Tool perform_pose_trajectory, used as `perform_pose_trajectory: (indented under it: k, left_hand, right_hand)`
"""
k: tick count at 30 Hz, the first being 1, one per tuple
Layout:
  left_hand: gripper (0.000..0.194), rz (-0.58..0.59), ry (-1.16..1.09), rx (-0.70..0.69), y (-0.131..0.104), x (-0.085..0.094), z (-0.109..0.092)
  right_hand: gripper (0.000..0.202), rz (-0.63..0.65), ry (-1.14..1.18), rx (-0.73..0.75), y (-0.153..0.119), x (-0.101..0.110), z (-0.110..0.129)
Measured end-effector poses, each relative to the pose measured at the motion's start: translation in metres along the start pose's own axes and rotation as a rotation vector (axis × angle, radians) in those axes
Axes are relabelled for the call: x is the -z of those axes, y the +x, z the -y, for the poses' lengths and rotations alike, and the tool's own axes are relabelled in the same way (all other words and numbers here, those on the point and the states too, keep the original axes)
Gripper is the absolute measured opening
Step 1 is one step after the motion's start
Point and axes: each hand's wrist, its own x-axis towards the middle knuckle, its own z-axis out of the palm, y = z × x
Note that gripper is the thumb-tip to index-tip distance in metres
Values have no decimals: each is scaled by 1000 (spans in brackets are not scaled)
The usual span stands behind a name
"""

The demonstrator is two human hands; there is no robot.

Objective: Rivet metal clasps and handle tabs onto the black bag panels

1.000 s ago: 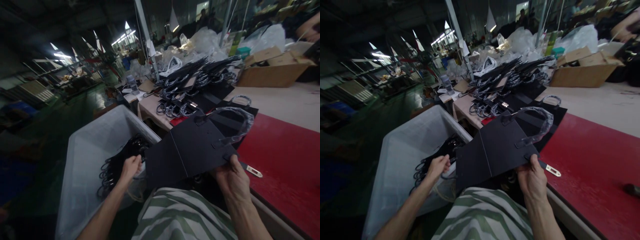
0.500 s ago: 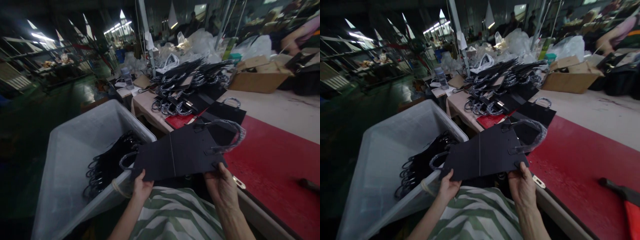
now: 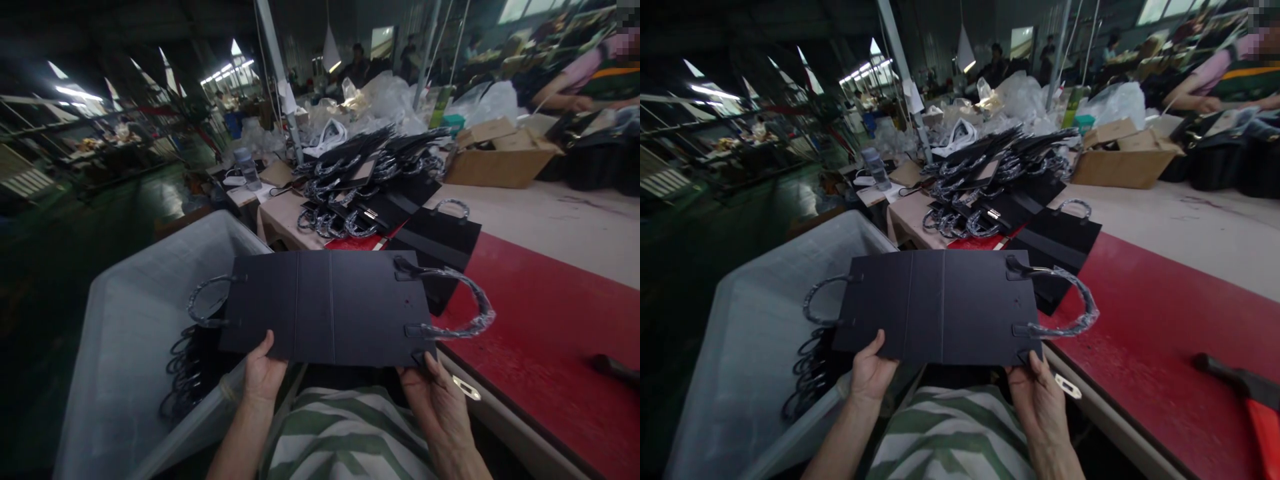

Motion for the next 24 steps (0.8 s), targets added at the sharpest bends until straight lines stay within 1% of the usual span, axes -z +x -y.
perform_pose_trajectory:
  k: [6, 8, 12, 15, 18, 22, 24]
  left_hand:
    - [47, 8, 14, -39, -14, -11, -10]
    - [45, 6, 3, -56, -17, -13, -11]
    - [41, 52, -8, -128, -18, -14, -12]
    - [36, 69, 0, -150, -18, -13, -12]
    - [32, 77, -3, -147, -19, -11, -11]
    - [31, 97, -27, -163, -19, -9, -14]
    - [31, 96, -43, -166, -18, -9, -14]
  right_hand:
    - [35, 35, -48, -8, 1, -11, -1]
    - [34, 9, -82, -7, 2, -13, -1]
    - [29, -108, -113, -56, 5, -14, 0]
    - [28, -136, -150, -96, 7, -15, 1]
    - [28, -125, -169, -127, 8, -12, 2]
    - [32, -55, -203, -170, 14, -1, 0]
    - [36, -67, -248, -192, 18, 6, -1]
